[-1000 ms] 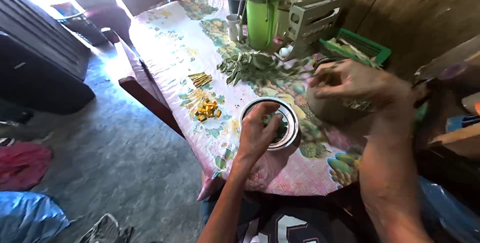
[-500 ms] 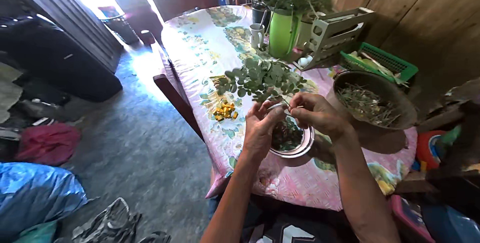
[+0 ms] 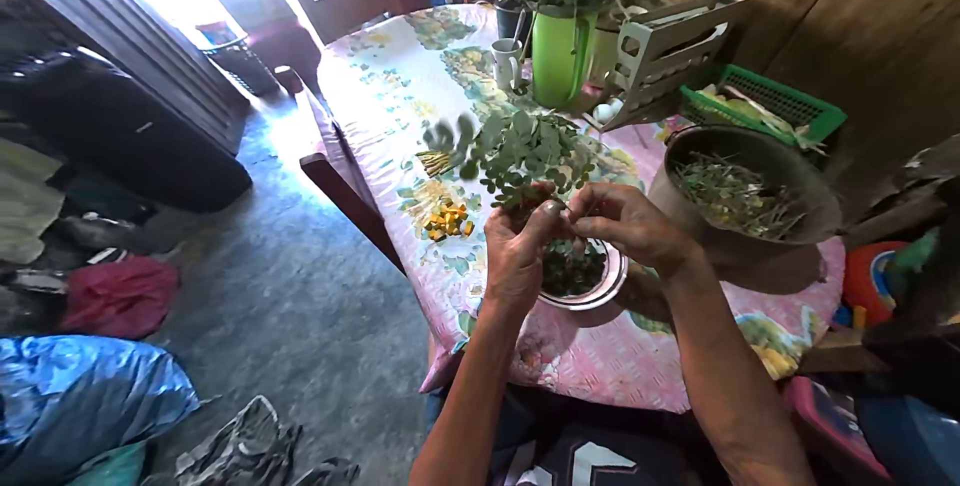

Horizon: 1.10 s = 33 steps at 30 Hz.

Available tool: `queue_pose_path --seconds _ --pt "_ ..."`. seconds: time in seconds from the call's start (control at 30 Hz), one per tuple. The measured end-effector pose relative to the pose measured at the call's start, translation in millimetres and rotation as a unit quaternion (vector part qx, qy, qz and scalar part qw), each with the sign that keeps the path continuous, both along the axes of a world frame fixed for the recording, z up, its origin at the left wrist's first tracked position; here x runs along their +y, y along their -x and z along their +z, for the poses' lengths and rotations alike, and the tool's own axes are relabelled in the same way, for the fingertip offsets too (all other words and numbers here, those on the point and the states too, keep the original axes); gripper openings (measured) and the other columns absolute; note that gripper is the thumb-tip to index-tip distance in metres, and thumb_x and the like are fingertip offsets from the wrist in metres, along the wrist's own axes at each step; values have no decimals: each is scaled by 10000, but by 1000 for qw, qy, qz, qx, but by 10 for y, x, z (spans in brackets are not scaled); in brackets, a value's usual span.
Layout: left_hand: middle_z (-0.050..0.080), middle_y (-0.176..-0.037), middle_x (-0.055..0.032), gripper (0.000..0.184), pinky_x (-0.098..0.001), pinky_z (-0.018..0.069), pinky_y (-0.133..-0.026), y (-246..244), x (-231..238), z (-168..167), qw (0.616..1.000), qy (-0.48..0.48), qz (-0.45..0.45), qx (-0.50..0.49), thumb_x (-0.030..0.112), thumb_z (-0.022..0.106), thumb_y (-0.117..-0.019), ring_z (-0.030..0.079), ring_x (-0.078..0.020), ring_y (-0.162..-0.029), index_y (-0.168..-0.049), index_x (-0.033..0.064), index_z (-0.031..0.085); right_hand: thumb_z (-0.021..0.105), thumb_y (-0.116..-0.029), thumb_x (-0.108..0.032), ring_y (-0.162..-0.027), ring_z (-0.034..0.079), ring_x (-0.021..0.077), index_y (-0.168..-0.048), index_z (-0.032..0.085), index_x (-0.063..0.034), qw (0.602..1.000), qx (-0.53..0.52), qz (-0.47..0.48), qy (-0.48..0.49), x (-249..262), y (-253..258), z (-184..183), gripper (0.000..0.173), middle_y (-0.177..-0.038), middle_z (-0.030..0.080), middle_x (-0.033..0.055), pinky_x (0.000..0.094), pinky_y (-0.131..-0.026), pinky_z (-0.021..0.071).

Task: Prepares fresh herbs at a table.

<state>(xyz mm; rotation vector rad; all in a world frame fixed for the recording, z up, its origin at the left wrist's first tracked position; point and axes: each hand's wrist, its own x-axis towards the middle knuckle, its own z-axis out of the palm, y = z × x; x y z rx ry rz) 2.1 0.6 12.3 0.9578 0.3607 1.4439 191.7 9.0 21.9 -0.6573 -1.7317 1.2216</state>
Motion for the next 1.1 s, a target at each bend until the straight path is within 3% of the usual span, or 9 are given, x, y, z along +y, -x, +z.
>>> queue_pose_path --seconds 0.1,0.2,0.3,0.4,0.5,0.77,1.0,1.1 --pt "688 -993 -82 210 -332 611 -770 -1 -22 7 1000 -10 20 21 77 664 -967 682 -151 -810 -1176 74 669 569 -949 -88 -662 604 107 -1126 634 -42 999 -5 -18 26 -48 60 40 195 -944 656 75 231 -546 535" --pt "689 -1017 -73 205 -320 609 -778 -17 -49 15 998 -8 45 34 56 675 -966 682 -148 -831 -1170 69 667 528 -1040 -248 -623 551 62 -1099 628 -90 999 5 -42 34 -84 165 45 196 -879 640 42 180 -503 449" --pt "690 -989 -74 207 -310 616 -742 -9 -57 60 996 9 65 54 56 679 -966 685 -146 -799 -1173 59 668 509 -1065 -190 -603 534 76 -1093 622 -75 997 9 -82 -3 -86 260 34 165 -851 611 50 185 -492 448" --pt "690 -944 -75 192 -310 612 -726 10 -53 47 997 10 56 61 43 695 -951 680 -143 -769 -1141 54 667 515 -1038 -83 -700 603 109 -1095 617 -44 994 -25 -95 -50 -79 260 37 123 -904 632 66 227 -597 539" --pt "688 -982 -76 229 -327 612 -760 34 -59 -17 995 12 44 90 66 709 -939 684 -155 -809 -1160 69 648 531 -1033 -61 -747 630 116 -1099 619 -40 991 -44 -108 -60 -80 258 28 111 -934 636 69 241 -639 569" --pt "674 -905 -84 106 -306 615 -689 -33 -37 12 997 51 34 56 50 626 -997 676 -144 -719 -1100 47 652 586 -1000 -63 -644 612 113 -1081 588 -55 980 -37 -178 -75 -95 351 15 81 -908 626 71 230 -522 549" --pt "670 -931 -73 126 -317 612 -711 -69 -13 -6 996 39 66 49 44 633 -983 671 -142 -741 -1107 65 644 588 -982 -26 -810 652 120 -1197 598 -30 951 -75 -238 -182 -52 410 -17 216 -1010 637 69 257 -674 593" --pt "658 -919 -67 126 -303 604 -690 -67 10 -50 995 36 75 53 26 636 -968 656 -135 -729 -1088 62 646 586 -954 0 -884 670 122 -1144 652 -17 927 -148 -254 -233 -33 404 -13 202 -1046 669 77 277 -777 597"
